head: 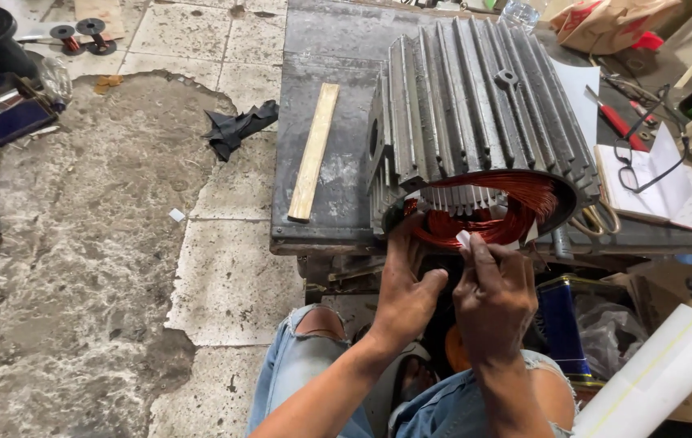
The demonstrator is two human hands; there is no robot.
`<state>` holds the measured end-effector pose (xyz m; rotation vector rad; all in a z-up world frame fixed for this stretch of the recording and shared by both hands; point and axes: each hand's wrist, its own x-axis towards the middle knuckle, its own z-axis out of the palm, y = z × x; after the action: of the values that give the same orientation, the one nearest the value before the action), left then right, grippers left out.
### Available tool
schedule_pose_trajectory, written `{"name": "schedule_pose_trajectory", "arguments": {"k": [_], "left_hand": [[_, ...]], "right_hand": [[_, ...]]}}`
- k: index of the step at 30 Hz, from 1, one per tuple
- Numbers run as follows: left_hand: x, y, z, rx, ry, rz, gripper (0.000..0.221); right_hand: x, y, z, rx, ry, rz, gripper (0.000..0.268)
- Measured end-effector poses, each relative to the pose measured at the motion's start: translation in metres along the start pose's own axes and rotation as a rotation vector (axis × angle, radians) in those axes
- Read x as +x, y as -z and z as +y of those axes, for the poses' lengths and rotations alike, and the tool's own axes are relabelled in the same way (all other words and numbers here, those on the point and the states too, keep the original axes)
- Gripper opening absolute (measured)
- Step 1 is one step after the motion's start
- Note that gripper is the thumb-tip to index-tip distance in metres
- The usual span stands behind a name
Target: Inserting insulation paper strips into the slots of an electric motor stator to protect the copper windings.
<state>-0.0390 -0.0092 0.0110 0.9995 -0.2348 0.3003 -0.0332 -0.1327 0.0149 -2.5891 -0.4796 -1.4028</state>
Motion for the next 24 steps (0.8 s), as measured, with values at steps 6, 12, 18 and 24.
{"name": "schedule_pose_trajectory", "arguments": {"k": [6, 12, 18, 24], "left_hand": [[0.001, 0.004, -0.013, -0.077, 0.128, 0.066, 0.066], [0.002, 0.013, -0.017, -0.188, 0.143, 0.096, 0.047], [0.003, 0.017, -0.006, -0.207, 0.189, 0.124, 0.037], [0.004, 0.018, 0.003, -0.173, 0.242, 0.155, 0.033]], "right_hand": [[0.015, -0.023, -0.004, -0.24, 0.009, 0.043, 0.012], [0.02, -0.03, -0.008, -0.322, -0.011, -0.049, 0.011], [0.02, -0.041, -0.005, -0.297, -0.001, -0.064, 0.011], [0.022, -0.044, -0.01, -0.323, -0.047, -0.077, 0.012]]}}
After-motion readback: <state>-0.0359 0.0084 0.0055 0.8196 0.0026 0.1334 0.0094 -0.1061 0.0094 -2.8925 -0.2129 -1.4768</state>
